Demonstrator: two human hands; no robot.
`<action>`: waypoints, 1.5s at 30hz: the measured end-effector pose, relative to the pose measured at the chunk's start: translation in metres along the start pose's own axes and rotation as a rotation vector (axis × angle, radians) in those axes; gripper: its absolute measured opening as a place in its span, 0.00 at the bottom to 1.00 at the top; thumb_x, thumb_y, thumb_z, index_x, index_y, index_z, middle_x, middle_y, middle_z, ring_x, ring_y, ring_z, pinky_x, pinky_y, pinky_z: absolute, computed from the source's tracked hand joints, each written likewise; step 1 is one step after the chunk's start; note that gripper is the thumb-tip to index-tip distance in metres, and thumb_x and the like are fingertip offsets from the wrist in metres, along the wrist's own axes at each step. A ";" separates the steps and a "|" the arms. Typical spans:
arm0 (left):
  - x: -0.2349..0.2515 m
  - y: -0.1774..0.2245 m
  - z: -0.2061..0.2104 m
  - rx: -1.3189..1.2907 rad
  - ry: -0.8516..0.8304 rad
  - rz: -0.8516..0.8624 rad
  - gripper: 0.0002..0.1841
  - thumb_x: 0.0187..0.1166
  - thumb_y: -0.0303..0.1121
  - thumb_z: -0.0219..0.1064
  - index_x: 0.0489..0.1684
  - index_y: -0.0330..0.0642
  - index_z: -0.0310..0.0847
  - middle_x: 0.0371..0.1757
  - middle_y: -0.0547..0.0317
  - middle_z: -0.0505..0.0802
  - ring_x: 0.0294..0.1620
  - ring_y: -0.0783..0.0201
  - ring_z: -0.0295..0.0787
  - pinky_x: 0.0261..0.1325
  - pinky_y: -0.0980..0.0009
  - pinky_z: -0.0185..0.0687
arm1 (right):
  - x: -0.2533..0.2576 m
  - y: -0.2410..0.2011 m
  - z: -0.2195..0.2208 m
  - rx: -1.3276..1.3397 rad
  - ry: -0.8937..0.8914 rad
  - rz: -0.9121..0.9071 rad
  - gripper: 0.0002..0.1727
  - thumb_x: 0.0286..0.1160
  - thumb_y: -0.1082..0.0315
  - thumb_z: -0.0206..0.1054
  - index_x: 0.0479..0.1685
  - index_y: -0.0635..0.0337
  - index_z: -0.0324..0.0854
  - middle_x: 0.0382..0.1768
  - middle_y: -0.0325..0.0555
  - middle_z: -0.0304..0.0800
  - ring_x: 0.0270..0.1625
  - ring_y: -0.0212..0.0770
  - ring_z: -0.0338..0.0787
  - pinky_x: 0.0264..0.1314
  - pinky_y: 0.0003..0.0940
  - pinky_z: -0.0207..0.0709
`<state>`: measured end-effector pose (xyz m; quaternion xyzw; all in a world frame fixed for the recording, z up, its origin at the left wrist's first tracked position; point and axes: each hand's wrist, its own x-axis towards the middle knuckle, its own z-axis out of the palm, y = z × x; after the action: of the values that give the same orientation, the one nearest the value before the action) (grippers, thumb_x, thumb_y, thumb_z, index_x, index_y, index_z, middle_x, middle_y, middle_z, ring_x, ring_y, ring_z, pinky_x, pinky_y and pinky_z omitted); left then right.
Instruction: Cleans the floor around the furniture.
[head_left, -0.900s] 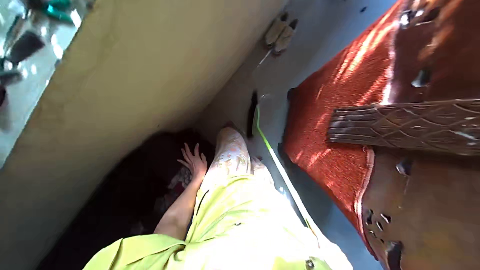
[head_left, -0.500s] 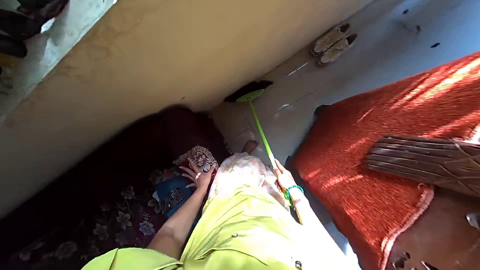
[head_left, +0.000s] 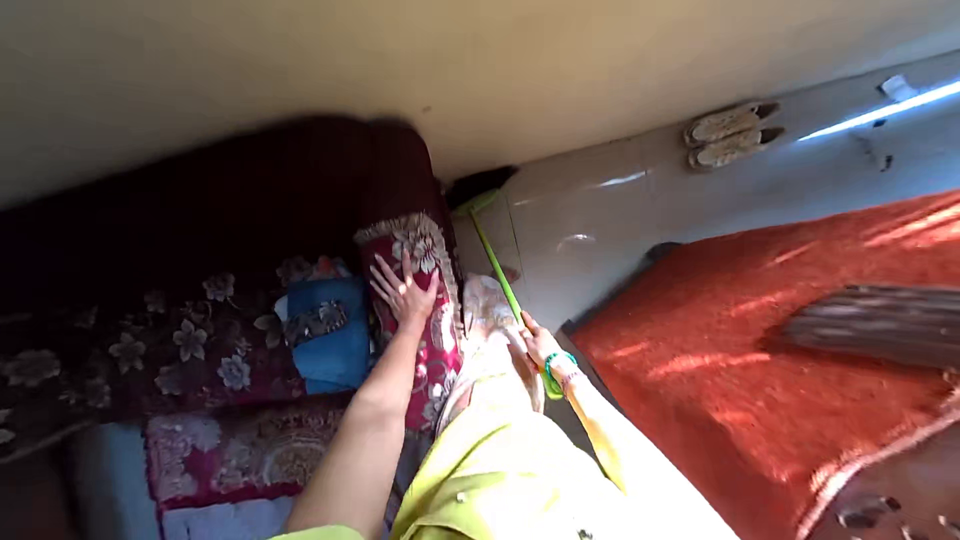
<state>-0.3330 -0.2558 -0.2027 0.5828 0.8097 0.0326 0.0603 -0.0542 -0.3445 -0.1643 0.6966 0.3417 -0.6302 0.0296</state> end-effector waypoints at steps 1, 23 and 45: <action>0.000 -0.003 0.006 -0.012 0.033 0.013 0.50 0.68 0.78 0.58 0.94 0.66 0.56 0.95 0.31 0.45 0.95 0.29 0.36 0.91 0.31 0.32 | 0.003 0.012 0.009 -0.066 0.024 0.001 0.32 0.96 0.58 0.45 0.97 0.46 0.48 0.80 0.65 0.74 0.64 0.63 0.89 0.68 0.61 0.79; -0.001 -0.005 0.014 -0.064 0.092 0.048 0.48 0.73 0.76 0.50 0.96 0.70 0.48 0.96 0.38 0.48 0.94 0.29 0.39 0.87 0.27 0.30 | -0.297 0.396 0.214 -0.091 0.083 0.483 0.30 0.94 0.47 0.48 0.95 0.24 0.53 0.62 0.65 0.90 0.58 0.71 0.91 0.64 0.75 0.76; -0.487 0.181 -0.233 -1.285 -0.522 0.743 0.59 0.76 0.65 0.65 0.98 0.49 0.25 0.98 0.51 0.40 0.98 0.52 0.37 0.94 0.43 0.36 | -0.443 0.506 0.389 0.349 0.332 0.583 0.31 0.91 0.45 0.54 0.93 0.25 0.58 0.69 0.60 0.88 0.70 0.68 0.87 0.74 0.73 0.71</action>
<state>-0.0420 -0.6555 0.0793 0.6552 0.3438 0.3743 0.5590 -0.1158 -1.1094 -0.0426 0.8518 0.0169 -0.5226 0.0327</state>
